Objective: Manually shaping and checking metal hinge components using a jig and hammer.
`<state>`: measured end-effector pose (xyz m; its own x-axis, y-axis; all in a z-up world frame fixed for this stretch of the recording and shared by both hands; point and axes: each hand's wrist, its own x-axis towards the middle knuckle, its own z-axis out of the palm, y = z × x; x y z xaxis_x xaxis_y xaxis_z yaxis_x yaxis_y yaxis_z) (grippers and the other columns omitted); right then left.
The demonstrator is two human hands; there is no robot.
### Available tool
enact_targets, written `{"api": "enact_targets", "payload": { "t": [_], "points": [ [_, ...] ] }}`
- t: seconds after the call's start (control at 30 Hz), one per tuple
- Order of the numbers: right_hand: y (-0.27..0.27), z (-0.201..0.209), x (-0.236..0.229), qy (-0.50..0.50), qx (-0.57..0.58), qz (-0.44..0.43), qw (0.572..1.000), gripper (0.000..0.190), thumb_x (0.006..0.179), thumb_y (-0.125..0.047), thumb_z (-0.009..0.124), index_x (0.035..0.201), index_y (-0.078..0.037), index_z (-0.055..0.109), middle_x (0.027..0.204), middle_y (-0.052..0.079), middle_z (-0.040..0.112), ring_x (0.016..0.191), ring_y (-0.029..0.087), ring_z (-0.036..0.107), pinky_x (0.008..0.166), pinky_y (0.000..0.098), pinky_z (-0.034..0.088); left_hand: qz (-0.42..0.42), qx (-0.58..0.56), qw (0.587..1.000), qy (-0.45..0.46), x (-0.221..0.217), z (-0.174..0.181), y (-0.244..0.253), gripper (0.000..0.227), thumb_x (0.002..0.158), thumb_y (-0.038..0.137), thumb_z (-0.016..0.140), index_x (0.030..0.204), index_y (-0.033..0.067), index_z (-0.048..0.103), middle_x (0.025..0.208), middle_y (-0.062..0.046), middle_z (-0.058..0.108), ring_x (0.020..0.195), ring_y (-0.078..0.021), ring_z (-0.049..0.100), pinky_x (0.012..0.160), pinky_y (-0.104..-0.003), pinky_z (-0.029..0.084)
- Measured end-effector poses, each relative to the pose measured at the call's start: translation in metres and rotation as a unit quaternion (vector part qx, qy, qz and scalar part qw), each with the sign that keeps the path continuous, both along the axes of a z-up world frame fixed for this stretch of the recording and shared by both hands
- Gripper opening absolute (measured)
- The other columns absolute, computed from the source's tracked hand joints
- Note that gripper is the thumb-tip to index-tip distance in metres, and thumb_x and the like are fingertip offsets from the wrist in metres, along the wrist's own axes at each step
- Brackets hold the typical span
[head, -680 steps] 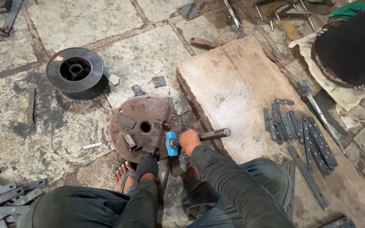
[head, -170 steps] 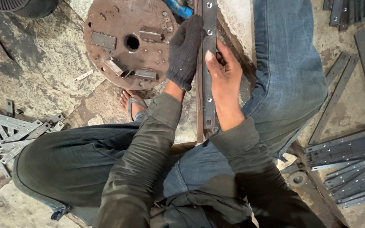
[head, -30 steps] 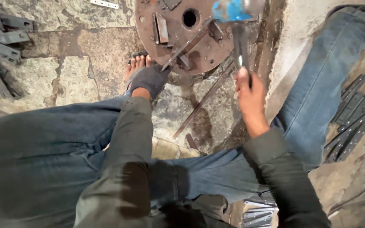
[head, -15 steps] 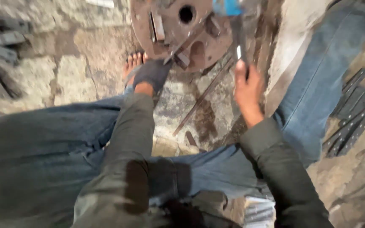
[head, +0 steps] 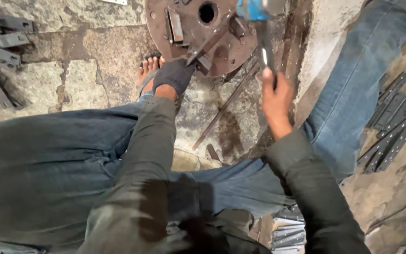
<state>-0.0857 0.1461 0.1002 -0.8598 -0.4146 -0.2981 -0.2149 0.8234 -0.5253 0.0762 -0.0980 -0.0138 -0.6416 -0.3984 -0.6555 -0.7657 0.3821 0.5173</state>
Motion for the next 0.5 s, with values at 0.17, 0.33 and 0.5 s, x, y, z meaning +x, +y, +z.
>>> {"api": "enact_targets", "payload": {
  "t": [0.17, 0.33, 0.5],
  "points": [
    [-0.001, -0.001, 0.0, 0.035, -0.054, 0.004, 0.998, 0.058, 0.109, -0.054, 0.054, 0.095, 0.001, 0.061, 0.069, 0.014, 0.055, 0.064, 0.027, 0.053, 0.062, 0.0452, 0.043, -0.005, 0.008, 0.999, -0.031, -0.007, 0.009, -0.006, 0.051, 0.099, 0.054, 0.048, 0.114, 0.0125, 0.073, 0.111, -0.022, 0.072, 0.107, -0.0443, 0.067, 0.091, -0.055, 0.05],
    [-0.008, -0.022, -0.003, 0.055, 0.03, 0.029, 0.998, 0.054, 0.11, -0.054, 0.056, 0.1, -0.002, 0.066, 0.071, 0.007, 0.057, 0.064, 0.023, 0.053, 0.058, 0.045, 0.042, -0.024, 0.022, 0.999, -0.019, 0.005, -0.014, -0.006, 0.056, 0.095, 0.056, 0.048, 0.118, 0.0113, 0.073, 0.117, -0.025, 0.07, 0.113, -0.0456, 0.065, 0.097, -0.054, 0.049],
    [-0.004, 0.008, -0.001, -0.068, -0.073, -0.08, 0.992, 0.055, 0.109, -0.054, 0.054, 0.093, -0.001, 0.064, 0.067, 0.005, 0.055, 0.06, 0.019, 0.054, 0.057, 0.044, 0.042, -0.084, -0.081, 0.992, -0.054, 0.032, -0.056, 0.003, 0.07, 0.101, 0.064, 0.04, 0.133, 0.008, 0.065, 0.141, -0.034, 0.051, 0.138, -0.0527, 0.041, 0.117, -0.055, 0.028]
  ]
}}
